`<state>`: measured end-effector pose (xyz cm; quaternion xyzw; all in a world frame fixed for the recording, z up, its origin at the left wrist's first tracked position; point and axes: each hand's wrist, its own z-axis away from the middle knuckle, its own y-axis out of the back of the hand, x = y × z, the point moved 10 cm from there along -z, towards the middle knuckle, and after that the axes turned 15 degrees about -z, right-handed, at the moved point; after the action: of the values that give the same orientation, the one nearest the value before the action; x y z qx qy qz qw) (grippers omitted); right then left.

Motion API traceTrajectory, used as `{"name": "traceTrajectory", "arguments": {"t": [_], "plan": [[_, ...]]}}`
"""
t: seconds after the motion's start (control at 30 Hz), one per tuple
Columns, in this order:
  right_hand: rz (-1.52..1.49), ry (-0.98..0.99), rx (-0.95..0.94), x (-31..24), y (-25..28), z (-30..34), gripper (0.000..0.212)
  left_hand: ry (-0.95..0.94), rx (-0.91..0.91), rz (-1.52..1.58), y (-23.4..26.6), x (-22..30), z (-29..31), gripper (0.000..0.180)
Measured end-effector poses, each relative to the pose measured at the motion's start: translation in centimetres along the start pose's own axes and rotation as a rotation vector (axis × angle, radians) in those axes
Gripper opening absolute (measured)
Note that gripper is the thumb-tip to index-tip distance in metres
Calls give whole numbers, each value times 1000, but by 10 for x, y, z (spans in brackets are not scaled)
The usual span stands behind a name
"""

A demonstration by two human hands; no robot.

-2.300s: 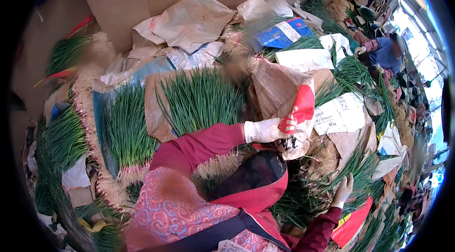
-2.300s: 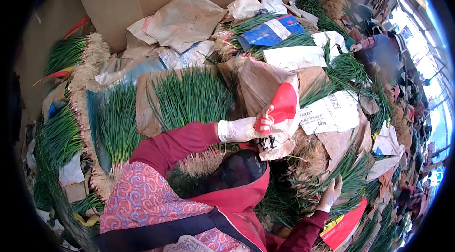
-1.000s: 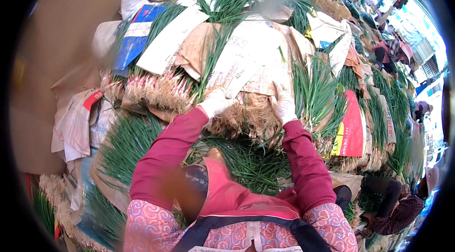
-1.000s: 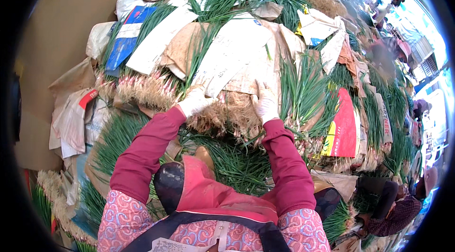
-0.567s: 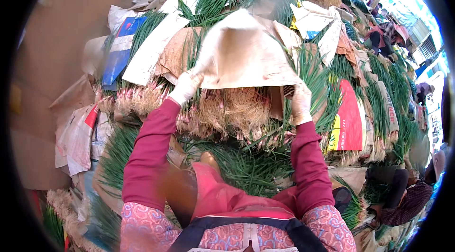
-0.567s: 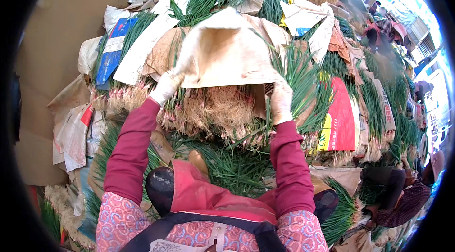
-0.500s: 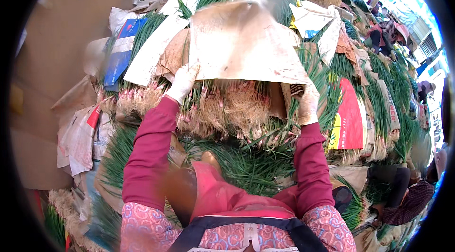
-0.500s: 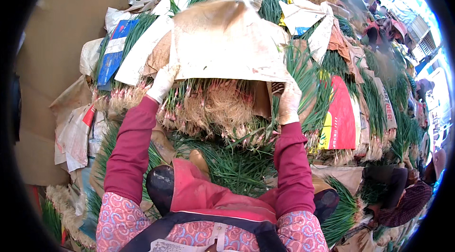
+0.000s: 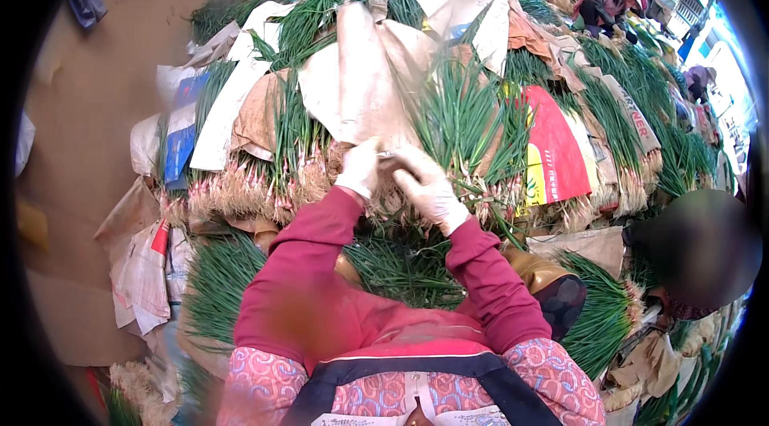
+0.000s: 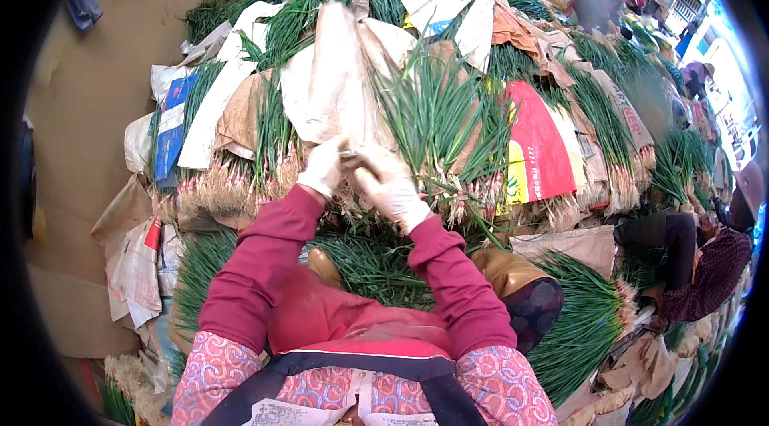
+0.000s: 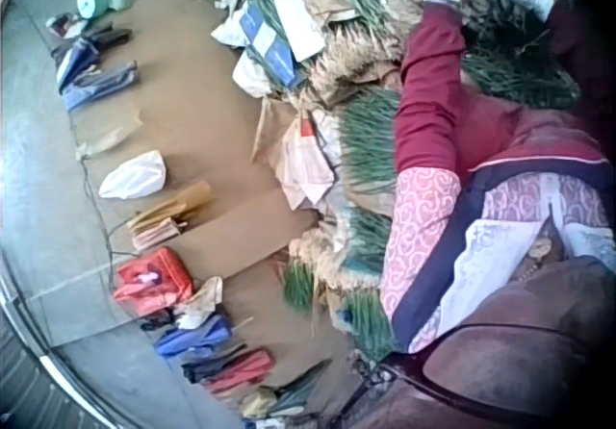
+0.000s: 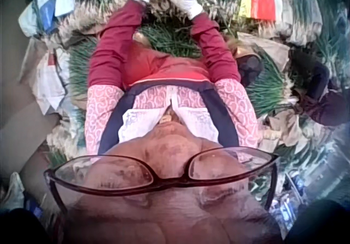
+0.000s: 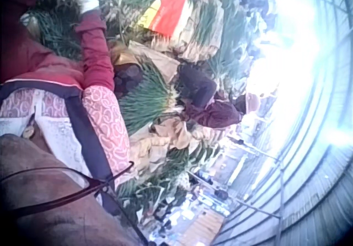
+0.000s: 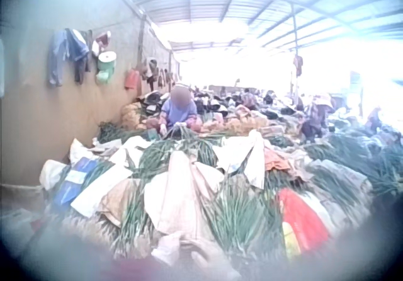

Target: The person gathers green onions into bunches by hand and wraps them with paper sheets. They organize the bundled produce and move packaging materials while sitting among large piles of onions and sacks.

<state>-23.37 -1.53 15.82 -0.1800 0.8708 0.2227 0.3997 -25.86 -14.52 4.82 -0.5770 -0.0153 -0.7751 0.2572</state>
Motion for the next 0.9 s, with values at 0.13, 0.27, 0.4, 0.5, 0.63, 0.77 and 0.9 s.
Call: {"name": "traceTrajectory", "arguments": {"t": [0.13,0.27,0.4,0.5,0.63,0.77,0.9], "plan": [[477,-398,350,77,81,52,56,-65,110,-125,14,15,11,18],[721,-924,258,141,77,79,86,-296,86,-458,14,32,-1,23],[847,-1018,293,145,85,63,89,-630,71,-576,20,53,21,24],[946,-1053,209,147,96,55,93,-468,81,-490,23,100,53,14],[905,-1018,194,167,131,46,89,-604,198,-219,64,184,84,10],[951,-975,327,161,199,48,80,-826,488,-510,151,257,136,20],[1012,-989,431,174,286,81,73,-715,261,-3,247,269,158,26]]}}
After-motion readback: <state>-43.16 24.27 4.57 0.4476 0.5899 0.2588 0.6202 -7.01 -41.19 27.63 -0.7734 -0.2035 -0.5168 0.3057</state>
